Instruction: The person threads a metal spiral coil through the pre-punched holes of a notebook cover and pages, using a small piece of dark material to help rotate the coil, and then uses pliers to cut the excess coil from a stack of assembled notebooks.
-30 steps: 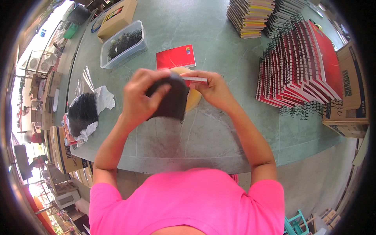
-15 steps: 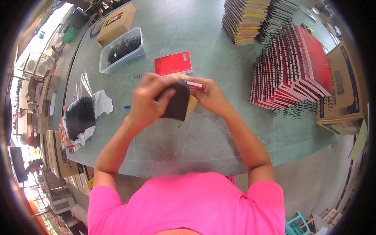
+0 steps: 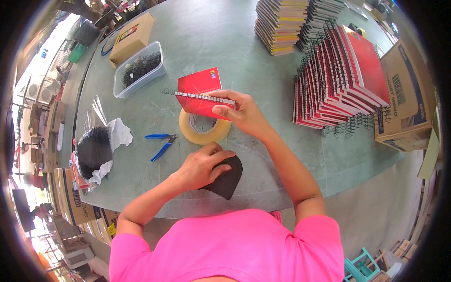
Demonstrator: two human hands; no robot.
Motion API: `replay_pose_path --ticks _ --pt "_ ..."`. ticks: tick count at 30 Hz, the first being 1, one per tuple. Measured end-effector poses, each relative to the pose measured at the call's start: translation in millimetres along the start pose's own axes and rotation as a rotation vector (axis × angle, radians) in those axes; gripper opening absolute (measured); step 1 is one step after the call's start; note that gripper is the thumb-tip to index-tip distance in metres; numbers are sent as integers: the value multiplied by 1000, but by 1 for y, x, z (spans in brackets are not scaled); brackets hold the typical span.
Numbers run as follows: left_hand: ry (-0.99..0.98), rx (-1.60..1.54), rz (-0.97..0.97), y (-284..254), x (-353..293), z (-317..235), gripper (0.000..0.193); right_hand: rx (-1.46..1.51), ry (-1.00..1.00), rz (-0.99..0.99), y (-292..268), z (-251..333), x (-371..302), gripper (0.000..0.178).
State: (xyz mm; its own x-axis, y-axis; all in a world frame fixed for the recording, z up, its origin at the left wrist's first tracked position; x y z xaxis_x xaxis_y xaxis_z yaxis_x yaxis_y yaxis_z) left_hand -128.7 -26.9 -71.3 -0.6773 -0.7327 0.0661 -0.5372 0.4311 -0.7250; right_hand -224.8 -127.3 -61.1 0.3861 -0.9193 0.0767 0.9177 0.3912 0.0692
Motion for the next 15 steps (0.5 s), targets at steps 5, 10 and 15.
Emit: replay_pose_path --ticks 5,10,15 --pt "231 561 -526 -84 22 -9 33 -85 -75 -3 6 9 1 27" --pt "156 716 -369 -106 40 5 25 -184 -68 -160 -5 8 -3 24" --pt "162 607 -395 -108 43 -3 22 -548 -143 -233 -13 13 -17 24"
Point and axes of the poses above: each hand's wrist, its own x-axis towards the middle knuckle, its own y-axis out of the palm, z = x × y, the point moved 8 cm from there along x, towards the middle knuckle, and after that the axes turned 6 degrees about y, right-handed, at the moved point
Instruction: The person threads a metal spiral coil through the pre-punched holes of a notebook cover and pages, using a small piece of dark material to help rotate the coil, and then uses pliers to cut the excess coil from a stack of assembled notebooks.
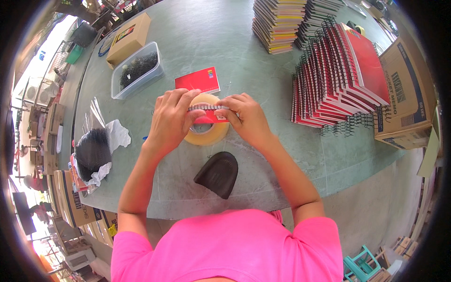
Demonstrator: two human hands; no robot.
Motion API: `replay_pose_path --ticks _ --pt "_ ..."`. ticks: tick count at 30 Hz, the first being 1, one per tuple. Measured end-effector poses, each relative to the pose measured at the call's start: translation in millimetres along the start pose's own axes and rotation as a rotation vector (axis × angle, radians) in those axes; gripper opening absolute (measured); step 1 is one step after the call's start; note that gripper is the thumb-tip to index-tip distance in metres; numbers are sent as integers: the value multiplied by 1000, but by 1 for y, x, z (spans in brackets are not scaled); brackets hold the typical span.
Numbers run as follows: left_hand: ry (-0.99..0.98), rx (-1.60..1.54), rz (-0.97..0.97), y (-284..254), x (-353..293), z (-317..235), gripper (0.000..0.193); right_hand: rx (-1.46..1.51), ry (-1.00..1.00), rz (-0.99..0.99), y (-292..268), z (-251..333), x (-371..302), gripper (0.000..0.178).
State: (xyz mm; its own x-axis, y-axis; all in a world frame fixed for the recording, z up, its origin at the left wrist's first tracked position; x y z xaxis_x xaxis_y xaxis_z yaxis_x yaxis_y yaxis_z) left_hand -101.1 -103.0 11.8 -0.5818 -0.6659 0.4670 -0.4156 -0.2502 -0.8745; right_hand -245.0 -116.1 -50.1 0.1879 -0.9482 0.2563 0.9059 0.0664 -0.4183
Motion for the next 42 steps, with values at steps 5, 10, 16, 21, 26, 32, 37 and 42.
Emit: replay_pose_path --ticks 5,10,16,21,26,32,37,42 --pt "-4 -56 46 6 -3 1 21 94 228 48 1 -2 -2 21" --pt "14 -83 17 6 0 -5 20 328 355 64 11 -19 -5 18" --pt "-37 -113 18 6 4 -6 21 553 365 82 19 -22 -11 16" --pt "35 -96 11 9 4 -8 17 537 340 26 15 -14 -15 17" --pt "-7 -184 24 12 9 -10 12 430 369 112 20 -30 -19 19" --pt "-1 -264 48 18 15 -16 13 383 332 68 14 -25 -20 19" --pt "123 -212 116 22 14 -22 17 96 108 51 10 -11 -23 20" --pt "-2 -233 102 24 17 -25 26 31 154 62 10 -15 -21 21"
Point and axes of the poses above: each hand's wrist, its own x-axis towards the middle knuckle, its own y-axis out of the palm, z = x × y, the point moved 8 cm from there along x, towards the middle knuckle, and after that the axes turned 6 degrees about y, right-handed, at the moved point
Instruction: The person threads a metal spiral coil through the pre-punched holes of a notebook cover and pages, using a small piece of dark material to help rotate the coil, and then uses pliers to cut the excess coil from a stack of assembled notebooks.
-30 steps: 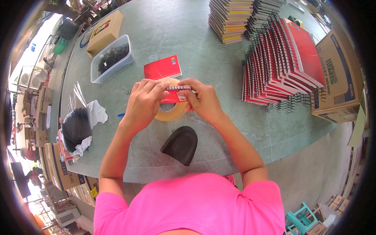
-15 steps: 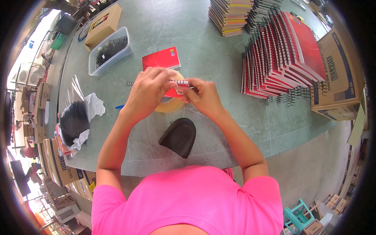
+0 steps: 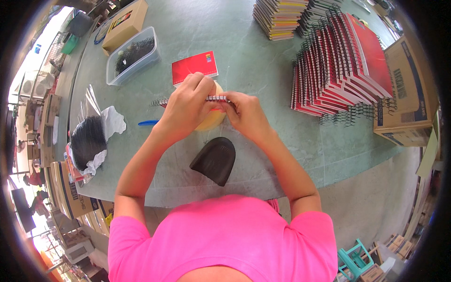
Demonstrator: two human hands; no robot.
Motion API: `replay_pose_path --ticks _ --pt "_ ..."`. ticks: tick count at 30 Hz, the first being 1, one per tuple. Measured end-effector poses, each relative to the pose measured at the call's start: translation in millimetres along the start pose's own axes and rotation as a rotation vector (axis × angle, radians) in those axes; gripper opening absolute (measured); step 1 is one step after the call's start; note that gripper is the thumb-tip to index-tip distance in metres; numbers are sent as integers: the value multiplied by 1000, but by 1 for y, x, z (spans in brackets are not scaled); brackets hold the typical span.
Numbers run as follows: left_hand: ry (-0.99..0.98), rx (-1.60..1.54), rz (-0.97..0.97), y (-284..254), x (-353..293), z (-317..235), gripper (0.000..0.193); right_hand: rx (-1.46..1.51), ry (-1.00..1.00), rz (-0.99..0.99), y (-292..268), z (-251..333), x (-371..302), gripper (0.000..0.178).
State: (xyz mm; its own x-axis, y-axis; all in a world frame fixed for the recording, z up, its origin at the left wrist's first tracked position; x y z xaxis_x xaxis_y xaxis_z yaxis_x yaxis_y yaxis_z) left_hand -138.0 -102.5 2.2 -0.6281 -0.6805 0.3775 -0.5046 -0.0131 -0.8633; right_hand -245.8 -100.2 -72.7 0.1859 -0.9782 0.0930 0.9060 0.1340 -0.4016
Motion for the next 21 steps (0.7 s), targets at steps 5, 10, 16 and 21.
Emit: replay_pose_path --ticks 5,10,16,21 --pt "101 -95 -78 -3 0 -3 26 16 -4 -36 -1 1 0 18" --pt "155 -152 -100 9 -3 -5 16 20 -82 -71 -1 8 -1 14" --pt "102 -95 -94 5 -6 -8 14 78 -116 -55 6 14 -5 13" --pt "-39 -46 -95 -14 -13 -4 16 -1 -87 -101 -2 17 -8 16"
Point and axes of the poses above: each hand's wrist, its own x-axis towards the middle knuckle, its own y-axis out of the palm, z = x × y, the point moved 8 cm from there along x, towards the middle knuckle, and after that the axes turned 6 degrees about y, right-handed, at the moved point
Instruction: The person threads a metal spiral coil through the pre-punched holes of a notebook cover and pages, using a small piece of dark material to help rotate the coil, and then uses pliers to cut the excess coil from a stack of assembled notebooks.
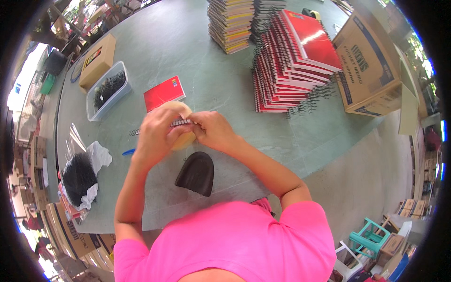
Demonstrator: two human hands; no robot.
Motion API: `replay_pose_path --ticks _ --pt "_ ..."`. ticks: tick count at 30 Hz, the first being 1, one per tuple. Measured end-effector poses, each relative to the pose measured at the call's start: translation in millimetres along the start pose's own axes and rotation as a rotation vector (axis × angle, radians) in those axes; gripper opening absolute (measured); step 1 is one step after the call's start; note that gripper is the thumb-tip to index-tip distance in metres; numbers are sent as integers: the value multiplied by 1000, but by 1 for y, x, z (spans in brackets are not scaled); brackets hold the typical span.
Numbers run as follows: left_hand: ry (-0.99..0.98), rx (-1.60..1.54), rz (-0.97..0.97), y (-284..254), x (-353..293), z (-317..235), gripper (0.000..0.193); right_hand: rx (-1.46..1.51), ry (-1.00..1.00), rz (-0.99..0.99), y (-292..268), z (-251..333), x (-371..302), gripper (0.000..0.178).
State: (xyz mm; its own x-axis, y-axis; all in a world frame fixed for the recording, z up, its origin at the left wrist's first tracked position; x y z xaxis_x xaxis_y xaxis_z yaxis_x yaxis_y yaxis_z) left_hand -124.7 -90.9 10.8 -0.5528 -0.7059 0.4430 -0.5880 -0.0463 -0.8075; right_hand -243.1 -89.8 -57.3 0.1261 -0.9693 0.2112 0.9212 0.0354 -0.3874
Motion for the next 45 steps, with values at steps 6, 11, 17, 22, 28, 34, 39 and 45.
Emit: replay_pose_path --ticks 6,11,17,22,28,34,39,45 --pt "-148 -89 152 1 -31 26 26 -50 -161 -344 -45 29 -8 33" --pt "54 -8 -364 -54 -23 0 29 -203 -248 42 -75 97 -17 33" --pt "-194 -197 -364 -54 -46 28 32 -761 10 -709 -243 161 -22 46" --pt "-98 -180 -243 -25 -48 30 31 -1193 -125 -462 -223 96 -15 59" --pt "-91 -217 -185 -4 -33 27 24 -1275 -169 -425 -200 103 -6 56" --pt "-45 -73 -256 -19 -34 74 16 -1266 -148 -379 -189 108 6 52" --pt "-72 210 -8 1 -30 171 26 -1037 -413 -524 -187 143 -24 43" --pt "109 548 156 48 -41 164 39 -866 -571 -301 -151 147 -31 31"
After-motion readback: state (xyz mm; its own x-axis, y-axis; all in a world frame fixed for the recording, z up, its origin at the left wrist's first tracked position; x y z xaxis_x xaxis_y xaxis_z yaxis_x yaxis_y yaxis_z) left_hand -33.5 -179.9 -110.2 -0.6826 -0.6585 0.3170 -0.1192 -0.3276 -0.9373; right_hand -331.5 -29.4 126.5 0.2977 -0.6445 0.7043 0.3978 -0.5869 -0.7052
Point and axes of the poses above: each hand's wrist, its own x-axis towards the middle knuckle, its own y-axis out of the palm, z = x × y, the point moved 8 cm from there along x, towards the middle knuckle, and after that the axes turned 6 degrees about y, right-handed, at the moved point
